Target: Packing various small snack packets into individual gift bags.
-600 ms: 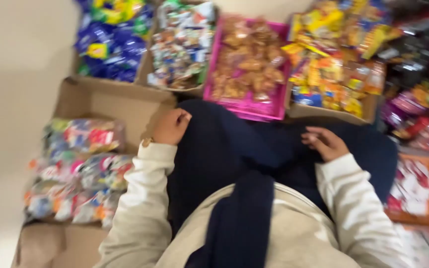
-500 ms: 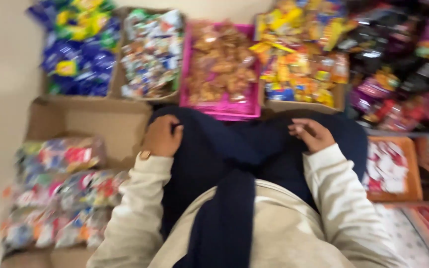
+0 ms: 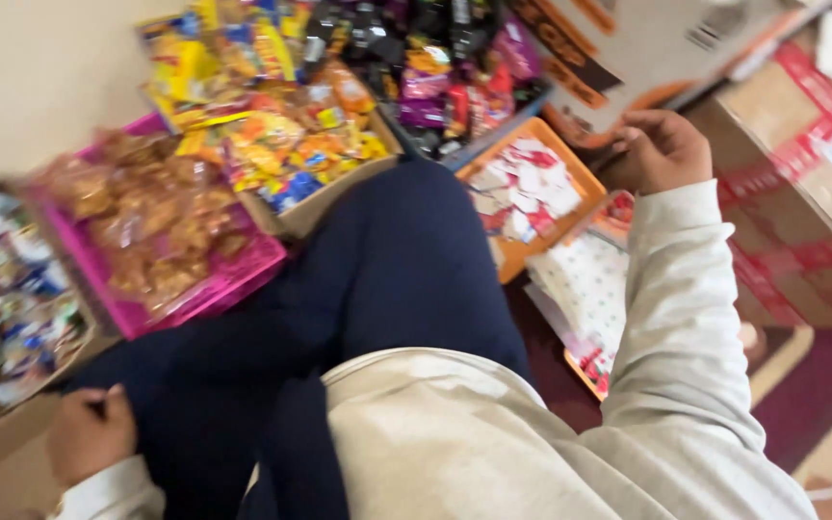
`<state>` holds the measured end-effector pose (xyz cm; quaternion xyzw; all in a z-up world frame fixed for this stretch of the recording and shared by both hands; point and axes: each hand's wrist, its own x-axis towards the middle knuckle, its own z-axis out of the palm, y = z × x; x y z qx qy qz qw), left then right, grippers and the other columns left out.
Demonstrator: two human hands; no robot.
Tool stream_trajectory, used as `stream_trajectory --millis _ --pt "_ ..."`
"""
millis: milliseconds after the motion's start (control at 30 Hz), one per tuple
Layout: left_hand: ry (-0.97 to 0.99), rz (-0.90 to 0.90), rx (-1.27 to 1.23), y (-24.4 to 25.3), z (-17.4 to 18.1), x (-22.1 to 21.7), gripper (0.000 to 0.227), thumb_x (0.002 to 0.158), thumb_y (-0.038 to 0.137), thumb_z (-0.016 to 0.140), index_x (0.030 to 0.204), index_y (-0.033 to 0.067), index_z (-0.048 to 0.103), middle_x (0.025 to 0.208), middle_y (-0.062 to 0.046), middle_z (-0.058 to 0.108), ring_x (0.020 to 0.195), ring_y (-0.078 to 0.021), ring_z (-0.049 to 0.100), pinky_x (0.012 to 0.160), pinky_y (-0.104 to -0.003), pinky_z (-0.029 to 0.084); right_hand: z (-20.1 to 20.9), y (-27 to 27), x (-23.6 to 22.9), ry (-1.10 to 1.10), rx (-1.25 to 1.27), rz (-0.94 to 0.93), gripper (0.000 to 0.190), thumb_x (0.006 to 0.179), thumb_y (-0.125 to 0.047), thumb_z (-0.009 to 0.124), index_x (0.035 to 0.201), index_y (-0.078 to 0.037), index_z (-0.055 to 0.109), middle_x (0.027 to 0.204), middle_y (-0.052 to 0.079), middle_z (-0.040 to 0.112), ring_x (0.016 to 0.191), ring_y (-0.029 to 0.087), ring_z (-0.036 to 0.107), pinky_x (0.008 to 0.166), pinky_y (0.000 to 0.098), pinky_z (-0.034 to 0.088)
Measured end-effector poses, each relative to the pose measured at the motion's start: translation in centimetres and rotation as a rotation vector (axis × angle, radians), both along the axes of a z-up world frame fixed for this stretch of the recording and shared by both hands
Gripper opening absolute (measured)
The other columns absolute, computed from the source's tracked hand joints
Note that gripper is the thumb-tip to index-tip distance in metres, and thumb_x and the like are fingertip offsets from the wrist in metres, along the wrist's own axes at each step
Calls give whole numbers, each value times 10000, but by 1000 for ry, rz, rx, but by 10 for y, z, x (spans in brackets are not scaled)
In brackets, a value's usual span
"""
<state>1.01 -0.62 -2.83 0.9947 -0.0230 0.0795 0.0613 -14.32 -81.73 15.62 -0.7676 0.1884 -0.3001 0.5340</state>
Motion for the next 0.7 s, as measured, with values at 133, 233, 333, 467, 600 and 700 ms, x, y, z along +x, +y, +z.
stream_trajectory --millis 133,233,333,467,600,700 --pt "27 19 86 10 -8 13 328 1155 376 743 1017 80 723 885 -145 696 773 -379 673 716 -447 537 0 -32 -66 154 -40 -111 151 1061 35 565 1193 9 634 1111 78 709 977 101 681 906 182 571" --pt "153 108 141 11 -8 22 400 1180 399 709 1009 43 771 823 -140 727 714 -345 707 664 -416 564 -17 -47 -96 347 -211 -185 187 1056 -32 584 1209 23 675 1005 78 716 907 138 677 834 240 529" --pt "71 130 197 20 -21 30 423 1187 451 764 969 88 770 742 -91 687 600 -312 658 588 -379 534 -45 -60 -110 528 -124 -222 215 1009 -76 626 1200 -20 705 958 58 718 841 143 670 762 266 533" --pt "96 120 261 23 -24 37 473 1179 463 743 914 73 780 720 -77 689 595 -288 653 576 -362 529 -117 -88 -119 842 -371 -87 232 928 -184 673 1114 -94 777 1008 84 758 896 267 676 870 385 533" --pt "166 170 256 13 -9 34 492 1174 449 710 898 54 803 716 -97 724 604 -316 691 566 -386 550 -267 -141 -119 1359 -710 318 395 924 -396 604 1146 -116 773 1223 49 750 1084 324 694 984 440 543" --pt "84 128 313 36 -33 36 478 1152 474 723 882 87 796 732 -73 700 587 -300 641 593 -358 520 -229 -76 -108 1534 -624 1 493 850 -357 728 1318 -211 678 1309 35 694 1197 310 639 986 559 520"
